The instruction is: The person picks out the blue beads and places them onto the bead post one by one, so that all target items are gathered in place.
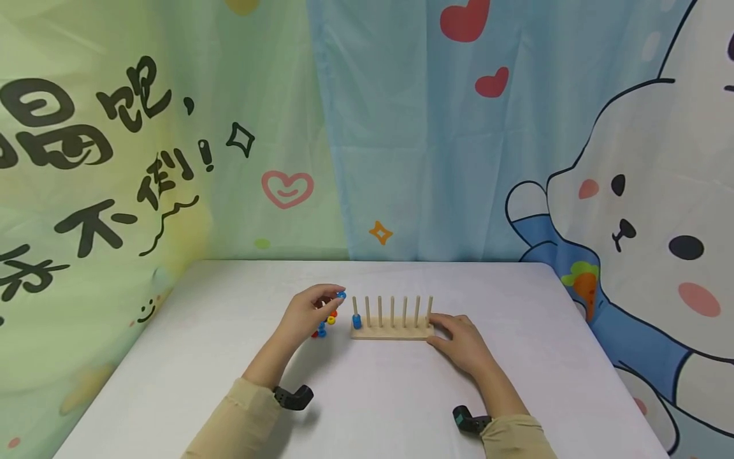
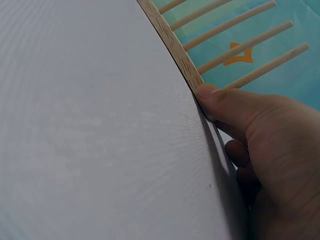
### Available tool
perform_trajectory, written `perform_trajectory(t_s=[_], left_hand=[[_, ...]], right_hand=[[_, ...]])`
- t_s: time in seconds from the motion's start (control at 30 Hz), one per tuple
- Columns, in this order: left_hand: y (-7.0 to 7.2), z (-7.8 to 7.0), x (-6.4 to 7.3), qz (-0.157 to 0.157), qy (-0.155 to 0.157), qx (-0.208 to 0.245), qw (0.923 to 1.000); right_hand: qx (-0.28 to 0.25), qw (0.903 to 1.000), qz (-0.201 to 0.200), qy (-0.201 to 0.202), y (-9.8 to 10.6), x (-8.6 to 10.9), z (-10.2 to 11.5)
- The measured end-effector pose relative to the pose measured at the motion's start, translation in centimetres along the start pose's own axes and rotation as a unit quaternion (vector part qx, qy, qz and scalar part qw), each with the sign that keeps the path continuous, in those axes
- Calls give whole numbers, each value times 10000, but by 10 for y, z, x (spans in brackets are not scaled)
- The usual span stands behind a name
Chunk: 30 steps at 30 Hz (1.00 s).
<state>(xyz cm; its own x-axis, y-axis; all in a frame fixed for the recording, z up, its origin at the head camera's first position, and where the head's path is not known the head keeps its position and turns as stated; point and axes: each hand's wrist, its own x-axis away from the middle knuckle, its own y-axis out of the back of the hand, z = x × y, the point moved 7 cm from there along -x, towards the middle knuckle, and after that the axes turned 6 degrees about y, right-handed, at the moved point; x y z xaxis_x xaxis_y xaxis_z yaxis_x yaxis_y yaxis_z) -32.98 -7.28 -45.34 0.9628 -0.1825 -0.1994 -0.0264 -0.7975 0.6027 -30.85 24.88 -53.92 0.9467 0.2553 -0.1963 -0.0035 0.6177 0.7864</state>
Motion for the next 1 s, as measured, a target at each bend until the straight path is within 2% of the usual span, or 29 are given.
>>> perform_trajectory(t_s=[0.2,0.43,0.7,0.9,1.0], left_hand=[[-11,-9,-6,122,-222,-44,9997],[-17,-12,-9,295,-147,-146,9993],[-25,-8,-9,338,-194,-303,9988],[-30,-4,-6,372,-238,-248,9987],[-33,1,-5,415,-151,-302,9986]], right_hand=[[-5,10000,-42,23,0,0,0],[0,9999,-79,112,2,1,2],[12,10000,-82,21,2,1,1],[32,10000,-63,16,2,0,1],[41,10000,-72,32,2,0,2]])
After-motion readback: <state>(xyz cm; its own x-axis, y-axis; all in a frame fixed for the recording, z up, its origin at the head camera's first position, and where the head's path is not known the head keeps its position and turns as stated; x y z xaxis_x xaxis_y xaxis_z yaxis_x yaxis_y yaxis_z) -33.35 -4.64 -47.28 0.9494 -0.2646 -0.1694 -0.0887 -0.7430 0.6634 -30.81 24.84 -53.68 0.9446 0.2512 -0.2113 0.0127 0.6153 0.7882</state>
